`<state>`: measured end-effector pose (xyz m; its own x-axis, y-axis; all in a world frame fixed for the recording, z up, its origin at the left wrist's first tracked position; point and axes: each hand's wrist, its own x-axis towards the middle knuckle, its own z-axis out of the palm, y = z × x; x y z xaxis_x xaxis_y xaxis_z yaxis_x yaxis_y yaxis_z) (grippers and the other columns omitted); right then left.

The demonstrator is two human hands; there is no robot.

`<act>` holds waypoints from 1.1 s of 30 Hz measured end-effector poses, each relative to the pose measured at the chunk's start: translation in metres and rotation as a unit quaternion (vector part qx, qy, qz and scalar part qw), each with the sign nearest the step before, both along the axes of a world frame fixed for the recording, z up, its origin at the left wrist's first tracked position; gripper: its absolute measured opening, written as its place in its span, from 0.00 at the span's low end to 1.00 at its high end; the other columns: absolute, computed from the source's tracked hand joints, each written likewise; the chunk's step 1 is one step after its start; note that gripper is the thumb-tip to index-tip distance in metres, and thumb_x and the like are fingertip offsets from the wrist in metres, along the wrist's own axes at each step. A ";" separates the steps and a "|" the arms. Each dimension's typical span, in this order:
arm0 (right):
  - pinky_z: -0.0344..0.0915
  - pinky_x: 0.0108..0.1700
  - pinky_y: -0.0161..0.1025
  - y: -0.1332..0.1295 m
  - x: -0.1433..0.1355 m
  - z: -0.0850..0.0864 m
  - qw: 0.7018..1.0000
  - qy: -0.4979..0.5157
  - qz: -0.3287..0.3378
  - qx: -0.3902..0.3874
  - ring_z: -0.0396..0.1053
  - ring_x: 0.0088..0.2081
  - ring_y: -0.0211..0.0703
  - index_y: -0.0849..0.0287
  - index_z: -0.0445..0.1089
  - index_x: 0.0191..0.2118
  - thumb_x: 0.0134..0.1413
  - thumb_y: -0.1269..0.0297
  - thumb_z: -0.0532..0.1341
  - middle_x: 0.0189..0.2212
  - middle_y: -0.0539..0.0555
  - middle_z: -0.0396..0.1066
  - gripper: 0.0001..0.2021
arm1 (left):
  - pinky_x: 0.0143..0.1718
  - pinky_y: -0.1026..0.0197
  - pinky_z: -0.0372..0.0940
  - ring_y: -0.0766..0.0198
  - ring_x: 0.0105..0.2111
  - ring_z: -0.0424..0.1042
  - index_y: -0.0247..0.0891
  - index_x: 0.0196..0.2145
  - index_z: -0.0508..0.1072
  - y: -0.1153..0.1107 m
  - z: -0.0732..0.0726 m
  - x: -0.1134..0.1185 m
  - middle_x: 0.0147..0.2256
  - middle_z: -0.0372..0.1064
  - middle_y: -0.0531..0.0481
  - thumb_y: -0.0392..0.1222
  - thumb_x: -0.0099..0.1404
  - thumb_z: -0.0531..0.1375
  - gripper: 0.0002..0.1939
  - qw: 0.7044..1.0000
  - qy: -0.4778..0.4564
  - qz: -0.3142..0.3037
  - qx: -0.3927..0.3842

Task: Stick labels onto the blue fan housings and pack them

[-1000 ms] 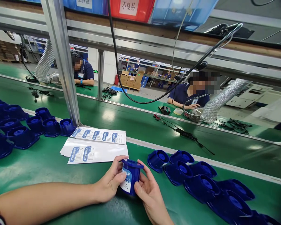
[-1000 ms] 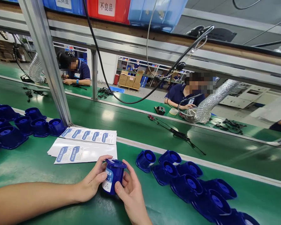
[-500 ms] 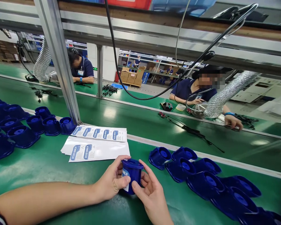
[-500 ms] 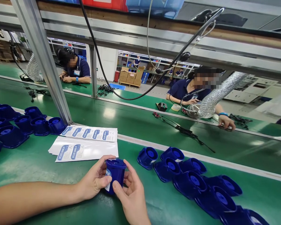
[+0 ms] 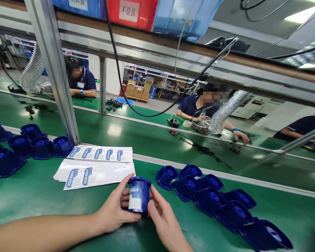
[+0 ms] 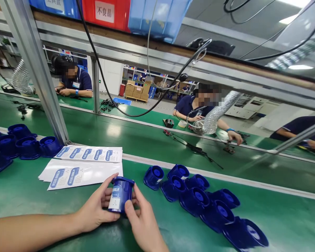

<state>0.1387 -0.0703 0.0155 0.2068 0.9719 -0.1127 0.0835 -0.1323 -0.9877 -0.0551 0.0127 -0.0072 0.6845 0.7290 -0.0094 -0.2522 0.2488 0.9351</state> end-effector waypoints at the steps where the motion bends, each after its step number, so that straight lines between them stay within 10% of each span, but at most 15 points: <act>1: 0.73 0.59 0.59 -0.002 0.002 0.000 0.997 -0.068 -0.008 0.026 0.67 0.65 0.69 0.51 0.59 0.74 0.55 0.41 0.71 0.69 0.65 0.64 0.45 | 0.48 0.54 0.72 0.52 0.48 0.80 0.44 0.75 0.42 0.001 -0.001 0.000 0.52 0.76 0.39 0.47 0.52 0.79 0.66 1.000 -0.004 -0.001 -0.022; 5: 0.58 0.71 0.66 -0.008 0.005 0.003 0.923 -0.330 0.050 0.193 0.52 0.73 0.75 0.43 0.47 0.77 0.34 0.47 0.83 0.76 0.60 0.51 0.66 | 0.33 0.63 0.67 0.64 0.30 0.76 0.38 0.76 0.42 0.004 -0.009 -0.001 0.34 0.77 0.51 0.60 0.52 0.77 0.68 0.997 0.009 -0.073 -0.031; 8: 0.70 0.64 0.63 -0.006 0.009 0.009 0.833 -0.475 0.120 0.257 0.70 0.63 0.67 0.47 0.57 0.74 0.51 0.56 0.76 0.64 0.64 0.70 0.47 | 0.34 0.57 0.71 0.58 0.30 0.79 0.39 0.77 0.39 0.004 -0.012 -0.002 0.32 0.77 0.51 0.68 0.54 0.73 0.69 0.990 0.038 -0.137 -0.016; 12: 0.73 0.61 0.63 0.004 0.026 0.015 0.787 -0.581 0.031 0.205 0.70 0.62 0.66 0.58 0.69 0.66 0.61 0.59 0.68 0.59 0.65 0.75 0.29 | 0.41 0.50 0.74 0.51 0.37 0.82 0.39 0.76 0.41 0.002 -0.008 -0.002 0.40 0.79 0.43 0.69 0.60 0.68 0.62 0.988 0.070 -0.140 -0.001; 21: 0.57 0.66 0.79 0.035 0.072 0.005 0.705 -0.689 -0.088 0.145 0.66 0.65 0.75 0.62 0.71 0.65 0.67 0.50 0.61 0.62 0.64 0.75 0.28 | 0.42 0.55 0.75 0.55 0.37 0.82 0.37 0.61 0.72 -0.006 -0.004 -0.001 0.41 0.80 0.41 0.57 0.64 0.68 0.33 0.971 0.147 -0.143 0.125; 24: 0.58 0.62 0.84 0.038 0.082 -0.001 0.671 -0.704 -0.126 0.197 0.66 0.63 0.81 0.65 0.71 0.63 0.65 0.47 0.63 0.59 0.71 0.75 0.30 | 0.51 0.51 0.76 0.49 0.48 0.81 0.37 0.56 0.78 -0.005 0.011 -0.005 0.50 0.80 0.36 0.45 0.66 0.65 0.22 0.919 0.194 -0.122 0.321; 27: 0.58 0.63 0.83 0.038 0.082 0.001 0.658 -0.679 -0.125 0.300 0.63 0.65 0.80 0.63 0.68 0.65 0.66 0.50 0.64 0.63 0.73 0.70 0.29 | 0.73 0.34 0.55 0.35 0.72 0.57 0.40 0.69 0.67 0.002 0.024 -0.009 0.72 0.57 0.33 0.40 0.65 0.65 0.35 0.812 0.321 -0.053 0.485; 30: 0.67 0.62 0.70 0.039 0.067 0.009 0.651 -0.638 -0.089 0.402 0.69 0.62 0.69 0.58 0.70 0.62 0.65 0.61 0.66 0.62 0.69 0.71 0.21 | 0.74 0.25 0.38 0.30 0.76 0.32 0.38 0.76 0.48 0.013 0.022 -0.011 0.77 0.30 0.30 0.49 0.68 0.65 0.47 0.749 0.441 -0.025 0.493; 33: 0.78 0.49 0.52 0.049 0.033 0.016 0.652 -0.608 0.003 0.453 0.76 0.50 0.57 0.56 0.74 0.54 0.64 0.68 0.65 0.54 0.65 0.77 0.14 | 0.73 0.22 0.36 0.29 0.76 0.28 0.33 0.77 0.41 0.023 0.002 -0.012 0.76 0.27 0.25 0.61 0.72 0.57 0.49 0.740 0.447 -0.029 0.502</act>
<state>0.1720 -0.0210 0.0314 -0.3952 0.5273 0.7522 0.8760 0.4628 0.1358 -0.0668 0.0359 -0.0049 0.7624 0.6452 0.0491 0.5622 -0.6981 0.4435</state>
